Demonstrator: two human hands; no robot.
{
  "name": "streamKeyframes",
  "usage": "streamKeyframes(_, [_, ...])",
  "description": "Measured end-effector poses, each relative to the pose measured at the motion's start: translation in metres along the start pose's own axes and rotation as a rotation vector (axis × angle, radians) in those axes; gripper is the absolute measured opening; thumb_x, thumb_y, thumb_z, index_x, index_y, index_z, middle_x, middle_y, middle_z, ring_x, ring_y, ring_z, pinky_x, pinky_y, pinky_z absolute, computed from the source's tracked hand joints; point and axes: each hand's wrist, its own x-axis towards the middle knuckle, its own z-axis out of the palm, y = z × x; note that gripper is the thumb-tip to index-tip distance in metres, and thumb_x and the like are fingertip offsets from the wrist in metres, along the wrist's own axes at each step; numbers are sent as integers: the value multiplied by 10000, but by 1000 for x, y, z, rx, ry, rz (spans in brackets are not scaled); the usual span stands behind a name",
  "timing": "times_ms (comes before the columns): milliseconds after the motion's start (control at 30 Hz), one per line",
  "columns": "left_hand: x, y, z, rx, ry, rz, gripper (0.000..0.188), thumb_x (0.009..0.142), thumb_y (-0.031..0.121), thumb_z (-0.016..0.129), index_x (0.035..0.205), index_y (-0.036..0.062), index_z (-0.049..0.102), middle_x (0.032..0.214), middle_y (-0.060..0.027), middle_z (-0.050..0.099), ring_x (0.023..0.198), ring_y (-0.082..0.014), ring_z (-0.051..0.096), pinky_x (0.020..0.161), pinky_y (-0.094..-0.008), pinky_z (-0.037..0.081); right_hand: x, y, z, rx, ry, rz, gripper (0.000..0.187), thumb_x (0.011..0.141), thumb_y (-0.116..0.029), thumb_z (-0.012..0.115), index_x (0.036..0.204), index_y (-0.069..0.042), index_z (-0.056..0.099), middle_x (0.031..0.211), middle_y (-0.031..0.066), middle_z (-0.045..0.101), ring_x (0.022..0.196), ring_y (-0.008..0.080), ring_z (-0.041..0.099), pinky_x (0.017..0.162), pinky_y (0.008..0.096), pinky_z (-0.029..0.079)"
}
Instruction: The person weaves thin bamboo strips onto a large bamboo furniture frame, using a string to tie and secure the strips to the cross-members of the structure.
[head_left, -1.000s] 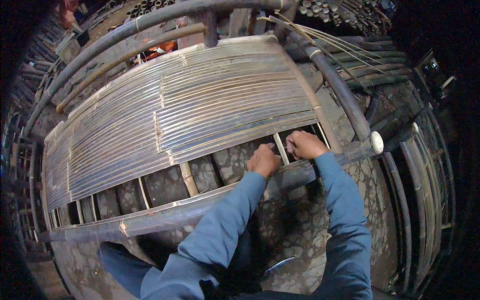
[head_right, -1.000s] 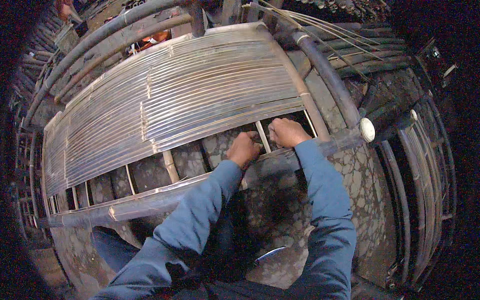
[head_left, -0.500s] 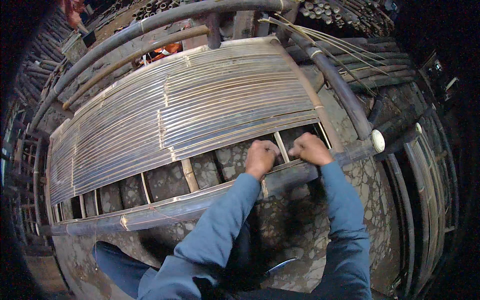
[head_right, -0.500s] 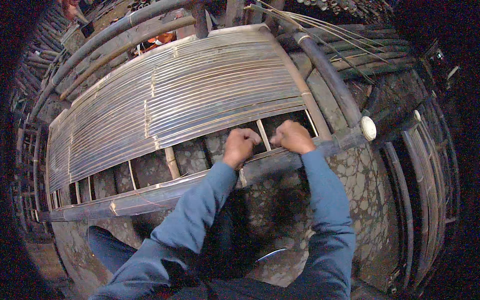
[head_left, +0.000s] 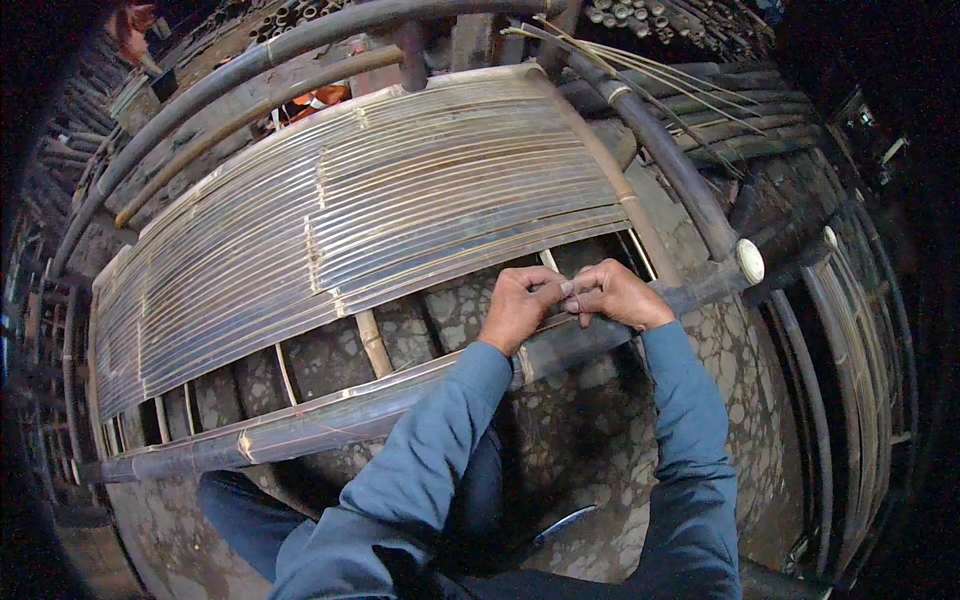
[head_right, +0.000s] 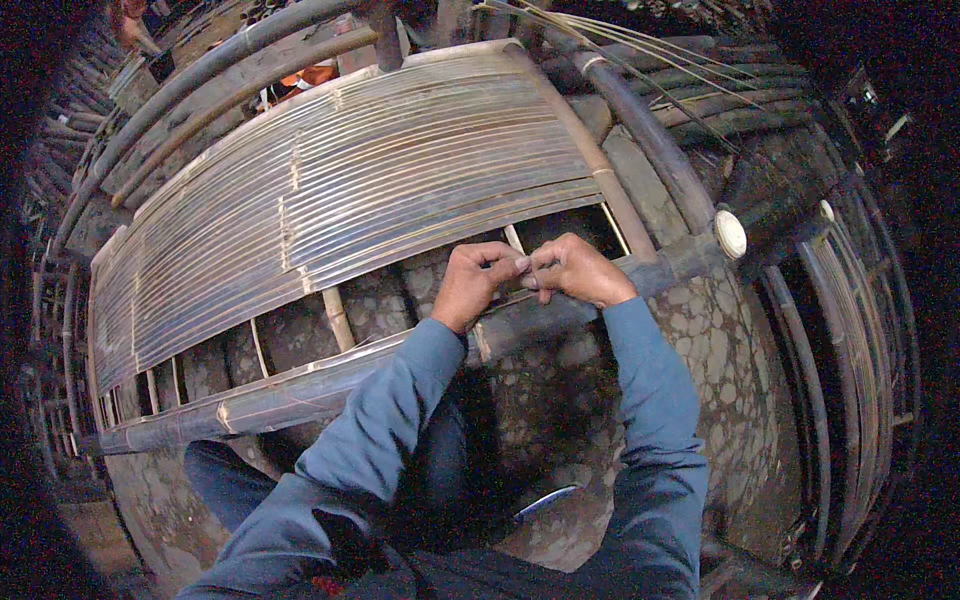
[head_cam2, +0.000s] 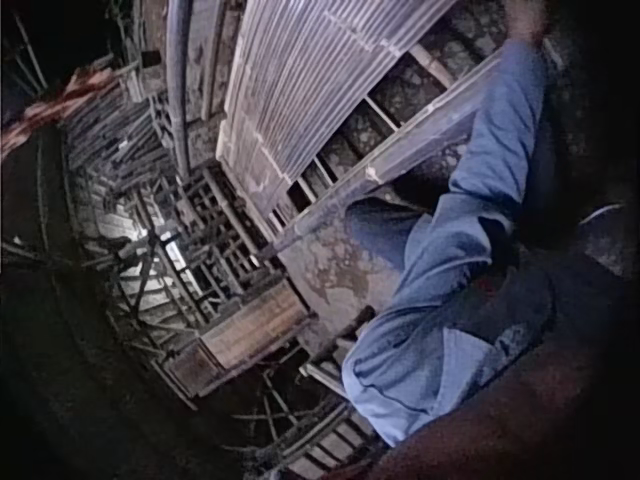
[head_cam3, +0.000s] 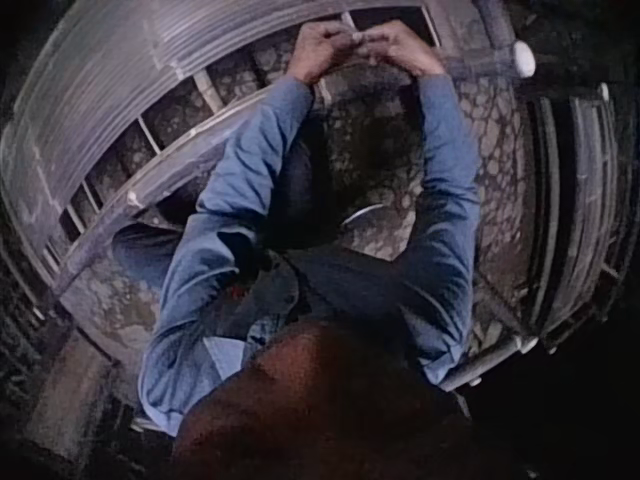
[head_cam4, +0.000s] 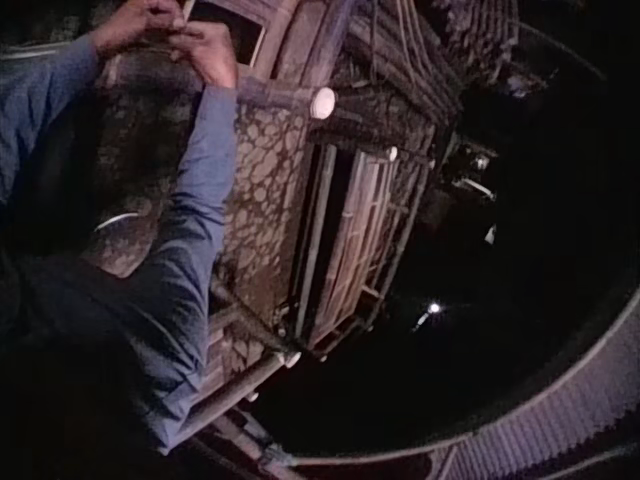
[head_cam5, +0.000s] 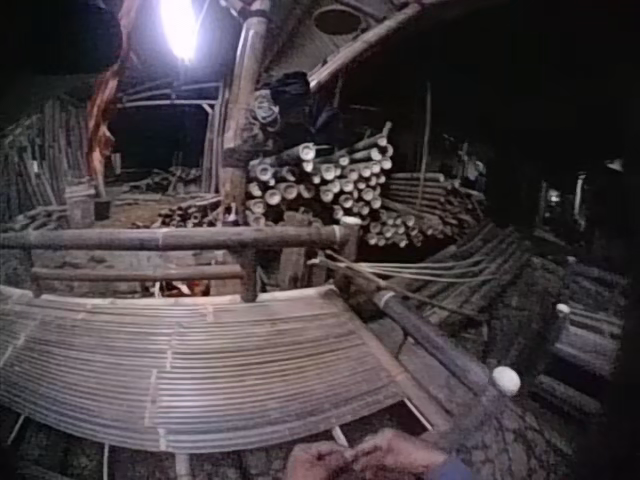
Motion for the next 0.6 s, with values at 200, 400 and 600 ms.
streamKeyframes(200, [1, -15, -5, -149, 193, -79, 168, 875, 151, 728, 848, -12, 757, 734, -36, 701, 716, -101, 584, 705, -290, 476, -72, -17, -34, 683, 393, -8, 296, 998, -233, 596, 999, 44, 701, 908, 61, 656, 835, 180, 635, 756, 381, 556])
streamKeyframes(400, [-15, 25, 11, 282, 339, 346, 288, 935, 224, 679, 1169, 59, 705, 1163, -154, 691, 1056, -288, 636, 955, -407, 483, -121, -89, -8, 1598, 377, -398, 569, 1074, -203, 454, 1553, 16, 238, 1262, 170, 579, 932, 265, 646, 788, 456, 596])
streamKeyframes(600, [-110, 38, 89, 106, -328, 276, 315, 1014, 320, 597, 1159, 55, 687, 1045, -111, 706, 1033, -292, 640, 983, -413, 464, -137, -141, -6, 1606, 303, -791, 741, 1076, -125, 412, 1615, -60, -93, 1526, 265, 364, 1243, 343, 554, 1054, 535, 537])
